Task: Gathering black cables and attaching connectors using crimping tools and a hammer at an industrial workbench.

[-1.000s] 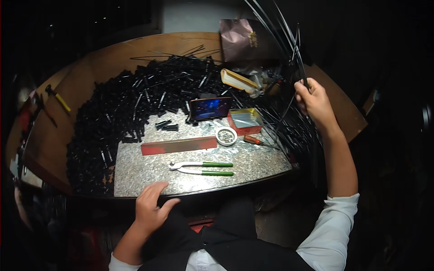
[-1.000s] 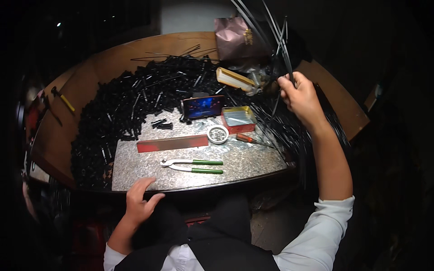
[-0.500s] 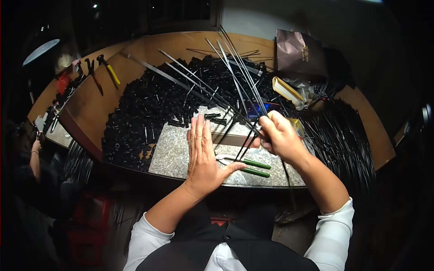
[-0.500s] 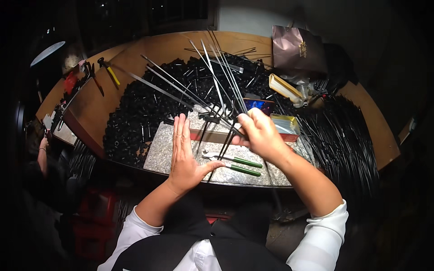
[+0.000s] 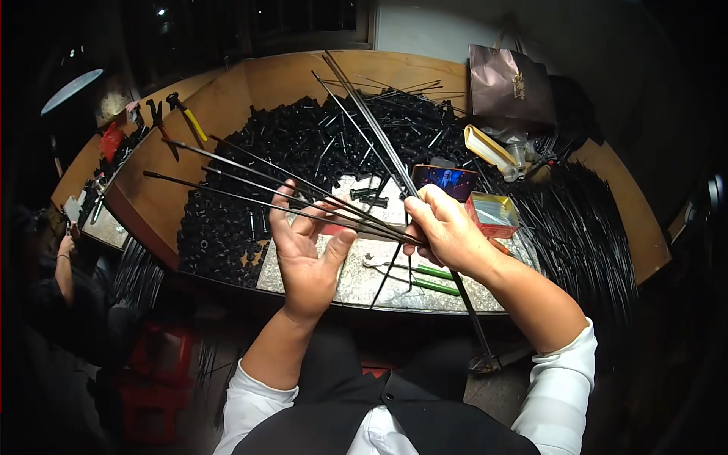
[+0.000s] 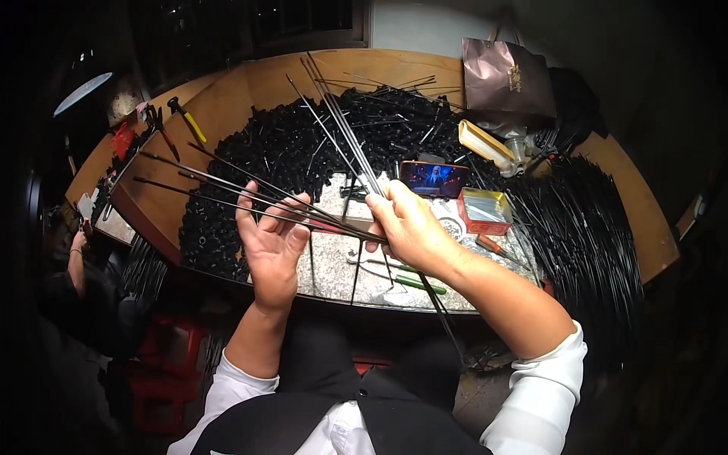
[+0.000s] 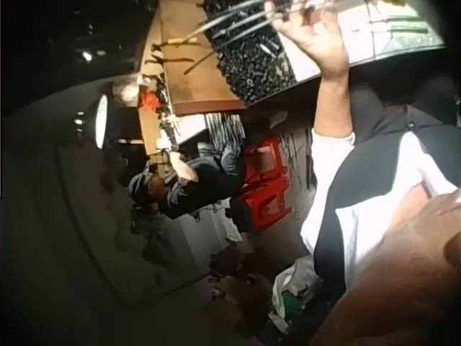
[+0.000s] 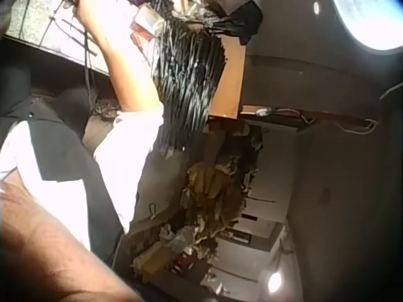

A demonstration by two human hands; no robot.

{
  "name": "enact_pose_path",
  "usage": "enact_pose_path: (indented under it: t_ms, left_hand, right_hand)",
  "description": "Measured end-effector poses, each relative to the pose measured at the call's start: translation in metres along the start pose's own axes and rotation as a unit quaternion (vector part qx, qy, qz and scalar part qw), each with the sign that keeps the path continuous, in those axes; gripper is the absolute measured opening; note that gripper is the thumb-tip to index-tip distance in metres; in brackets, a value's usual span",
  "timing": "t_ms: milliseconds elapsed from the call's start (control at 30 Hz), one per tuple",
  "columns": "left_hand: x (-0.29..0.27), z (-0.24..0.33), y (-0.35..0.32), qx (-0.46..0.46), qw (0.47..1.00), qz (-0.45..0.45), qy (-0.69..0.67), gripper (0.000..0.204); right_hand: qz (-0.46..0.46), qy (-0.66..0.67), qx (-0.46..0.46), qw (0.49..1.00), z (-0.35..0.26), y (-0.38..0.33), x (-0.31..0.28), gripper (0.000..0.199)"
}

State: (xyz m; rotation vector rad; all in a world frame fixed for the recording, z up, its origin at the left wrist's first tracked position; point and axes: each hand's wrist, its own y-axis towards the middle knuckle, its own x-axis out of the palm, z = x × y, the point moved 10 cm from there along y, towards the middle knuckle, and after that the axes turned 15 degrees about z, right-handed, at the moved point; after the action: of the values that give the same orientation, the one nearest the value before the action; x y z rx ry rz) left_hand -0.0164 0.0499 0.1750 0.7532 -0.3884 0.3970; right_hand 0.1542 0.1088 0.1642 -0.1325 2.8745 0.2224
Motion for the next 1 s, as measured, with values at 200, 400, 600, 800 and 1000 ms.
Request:
enact_pose_path:
  t_ms: [200,400,600,800,1000]
  left_hand:
    - [-0.035,-0.035,-0.006,-0.146,0.974,-0.037,0.169,0.08]
    - [-0.015,0.035,-0.019,0.247,0.807,-0.045,0.535,0.114]
    - [0.003,-0.01,-0.031,0.1,0.9,-0.095,0.413,0.131]
    - [0.015,-0.018,-0.022,0.011,0.974,-0.082,0.211,0.105]
    - [-0.001,-0.03,-0.006,-0.132,0.99,0.045,0.018,0.064]
  right_hand:
    - [-0.054,0.029,0.039,0.997,-0.004,-0.007,0.02,0.024]
    - [-0.081,0.003,0.029,0.996,-0.011,-0.006,0.026,0.022]
    - [-0.048,-0.015,-0.151,0.987,-0.038,-0.023,0.041,0.025]
    - [-0.069,-0.039,-0.222,0.972,-0.043,-0.048,0.043,0.022]
    - [-0.135,0.009,-0.121,0.983,-0.028,-0.061,0.046,0.02]
